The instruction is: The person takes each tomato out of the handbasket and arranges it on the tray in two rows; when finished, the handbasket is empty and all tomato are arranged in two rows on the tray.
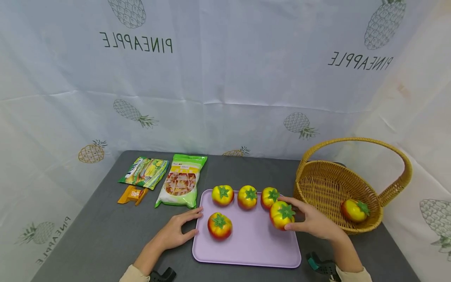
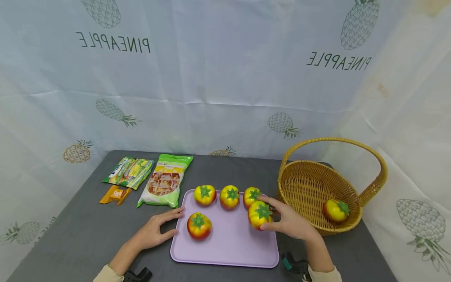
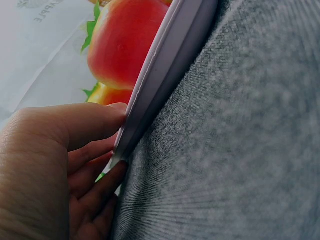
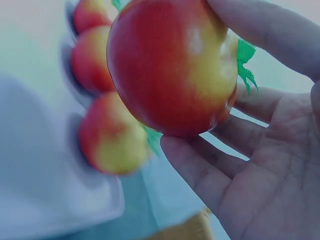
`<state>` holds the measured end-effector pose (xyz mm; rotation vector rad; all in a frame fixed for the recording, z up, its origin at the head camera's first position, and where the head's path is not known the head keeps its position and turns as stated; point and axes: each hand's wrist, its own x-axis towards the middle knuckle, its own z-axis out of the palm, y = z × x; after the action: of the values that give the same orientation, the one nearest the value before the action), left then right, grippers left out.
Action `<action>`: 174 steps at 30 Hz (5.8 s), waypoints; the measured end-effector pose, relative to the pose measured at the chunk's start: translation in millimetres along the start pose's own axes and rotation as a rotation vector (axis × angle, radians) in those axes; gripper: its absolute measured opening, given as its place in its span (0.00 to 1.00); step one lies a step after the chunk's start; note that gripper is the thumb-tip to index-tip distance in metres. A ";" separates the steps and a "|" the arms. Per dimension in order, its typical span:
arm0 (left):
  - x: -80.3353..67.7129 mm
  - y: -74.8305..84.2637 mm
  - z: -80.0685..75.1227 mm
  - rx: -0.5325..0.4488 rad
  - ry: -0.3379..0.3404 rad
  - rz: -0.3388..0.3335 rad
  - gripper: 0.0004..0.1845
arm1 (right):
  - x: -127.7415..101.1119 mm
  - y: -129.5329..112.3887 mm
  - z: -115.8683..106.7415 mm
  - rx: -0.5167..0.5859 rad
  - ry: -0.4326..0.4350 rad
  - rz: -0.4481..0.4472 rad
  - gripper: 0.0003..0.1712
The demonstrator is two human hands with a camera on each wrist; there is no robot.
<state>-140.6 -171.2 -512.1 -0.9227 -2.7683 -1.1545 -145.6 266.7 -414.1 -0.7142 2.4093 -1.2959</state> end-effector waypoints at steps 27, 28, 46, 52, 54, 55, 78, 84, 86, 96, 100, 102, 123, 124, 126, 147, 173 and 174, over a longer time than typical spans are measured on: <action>-1.3 0.6 -2.1 0.000 -0.004 -0.023 0.24 | 39.4 -8.2 84.1 -0.111 0.009 -0.004 0.44; -1.2 0.7 -2.3 -0.001 -0.005 -0.024 0.24 | 39.9 -7.8 85.2 -0.122 0.008 -0.008 0.44; 1.2 1.4 -1.5 -0.007 -0.006 -0.010 0.24 | 40.7 -1.6 87.2 -0.138 -0.021 -0.014 0.44; 1.3 1.8 -1.7 -0.001 -0.009 -0.019 0.24 | 41.1 -1.1 87.4 -0.128 -0.034 -0.004 0.44; 1.5 1.8 -2.0 -0.002 -0.010 -0.021 0.24 | 41.4 -0.8 87.3 -0.125 -0.037 -0.008 0.44; 1.6 1.8 -2.2 -0.004 -0.011 -0.021 0.24 | 41.5 -0.6 87.3 -0.125 -0.038 -0.011 0.44; 0.7 1.1 -1.0 0.003 0.000 -0.011 0.24 | 33.4 -6.5 74.9 -0.173 0.021 -0.044 0.43; 0.9 1.9 -1.2 0.001 0.002 -0.010 0.23 | 21.9 -6.3 56.0 -0.205 0.101 -0.058 0.40; 0.5 2.0 -1.1 0.001 0.000 -0.013 0.23 | 16.6 -4.9 48.3 -0.207 0.133 -0.051 0.40; 1.3 2.1 -0.8 -0.001 0.006 -0.008 0.23 | -15.9 8.9 -2.7 -0.127 0.236 -0.031 0.38; 1.0 2.8 -1.5 -0.004 -0.003 -0.020 0.23 | -29.5 11.8 -23.8 -0.165 0.281 -0.019 0.37; 0.6 2.9 -1.7 -0.005 -0.006 -0.025 0.23 | -35.9 12.6 -33.1 -0.189 0.300 -0.015 0.37; 2.3 0.5 -1.8 0.004 0.001 0.001 0.24 | -82.7 49.3 -114.0 -0.214 0.351 0.143 0.36; 2.3 0.4 -1.8 0.005 0.001 0.003 0.24 | -83.9 50.4 -116.9 -0.218 0.345 0.167 0.35; 2.2 0.2 -1.7 0.006 0.001 0.007 0.24 | -85.2 51.8 -122.7 -0.226 0.327 0.212 0.35; 0.3 -0.4 -0.7 0.009 0.006 0.022 0.24 | -66.9 62.2 -170.0 -0.287 0.012 0.438 0.42; 0.8 0.0 -1.1 0.007 0.003 0.021 0.24 | -51.5 74.6 -174.3 -0.356 -0.224 0.596 0.44; 0.7 0.3 -1.2 0.005 0.004 0.021 0.24 | -51.4 74.6 -174.4 -0.359 -0.227 0.595 0.44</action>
<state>-141.3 -171.4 -510.9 -0.9463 -2.7499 -1.1452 -209.2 449.6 -380.5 -0.1723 2.4109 -0.5288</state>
